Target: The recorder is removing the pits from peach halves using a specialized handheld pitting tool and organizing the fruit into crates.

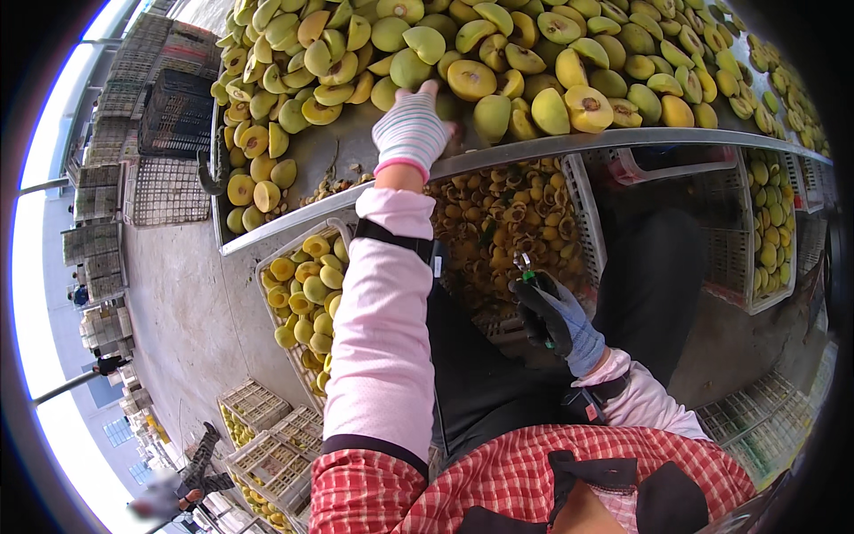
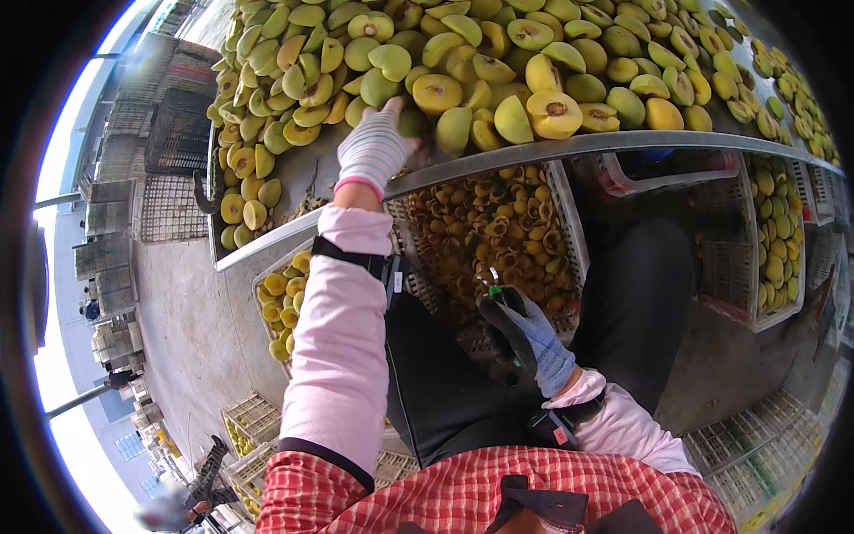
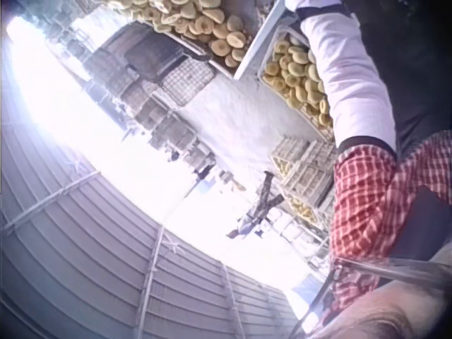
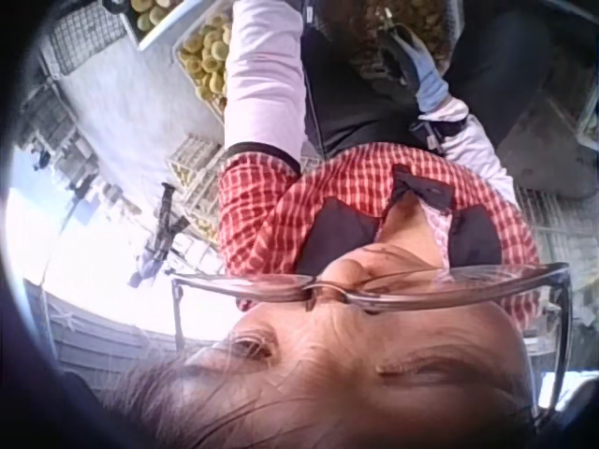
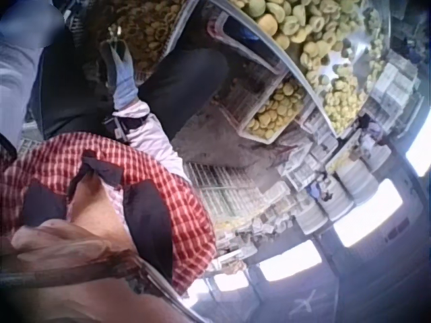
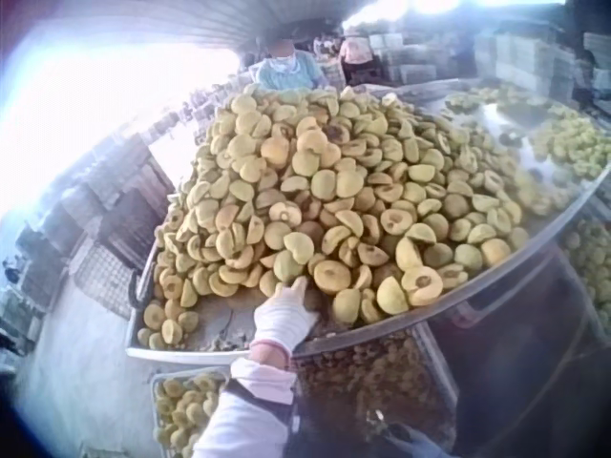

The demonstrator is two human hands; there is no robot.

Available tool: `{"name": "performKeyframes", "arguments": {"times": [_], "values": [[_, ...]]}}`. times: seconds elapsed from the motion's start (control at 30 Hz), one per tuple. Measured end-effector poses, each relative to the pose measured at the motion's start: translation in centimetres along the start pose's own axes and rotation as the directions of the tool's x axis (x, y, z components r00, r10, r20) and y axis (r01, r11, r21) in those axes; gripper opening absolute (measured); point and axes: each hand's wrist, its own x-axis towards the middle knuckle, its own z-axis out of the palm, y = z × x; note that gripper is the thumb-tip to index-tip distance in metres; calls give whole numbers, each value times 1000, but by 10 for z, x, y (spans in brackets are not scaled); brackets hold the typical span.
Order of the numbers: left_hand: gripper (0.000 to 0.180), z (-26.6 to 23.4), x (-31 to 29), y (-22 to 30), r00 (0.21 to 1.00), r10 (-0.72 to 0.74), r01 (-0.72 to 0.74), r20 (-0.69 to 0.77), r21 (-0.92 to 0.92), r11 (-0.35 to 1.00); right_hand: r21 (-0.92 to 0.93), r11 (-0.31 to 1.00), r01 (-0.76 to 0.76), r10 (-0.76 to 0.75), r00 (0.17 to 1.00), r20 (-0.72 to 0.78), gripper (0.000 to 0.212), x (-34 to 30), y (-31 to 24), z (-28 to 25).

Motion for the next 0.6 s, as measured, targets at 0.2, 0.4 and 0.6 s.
{"name": "performKeyframes", "arguments": {"times": [0.2, 0.4, 0.6], "values": [[55, 29, -25, -10, 975, 119, -211, -187, -616, 759, 100, 974, 203, -190, 974, -122, 21, 0, -32, -1], [81, 29, -165, 29, 931, 259, 361, 257, -754, -549, -81, 890, 449, -439, 891, 119, 25, -13, -53, 17], [64, 33, -210, 42, 996, -80, -28, -25, -999, -38, -543, 478, 691, -733, 654, 187, 26, -12, -27, 18]]}}
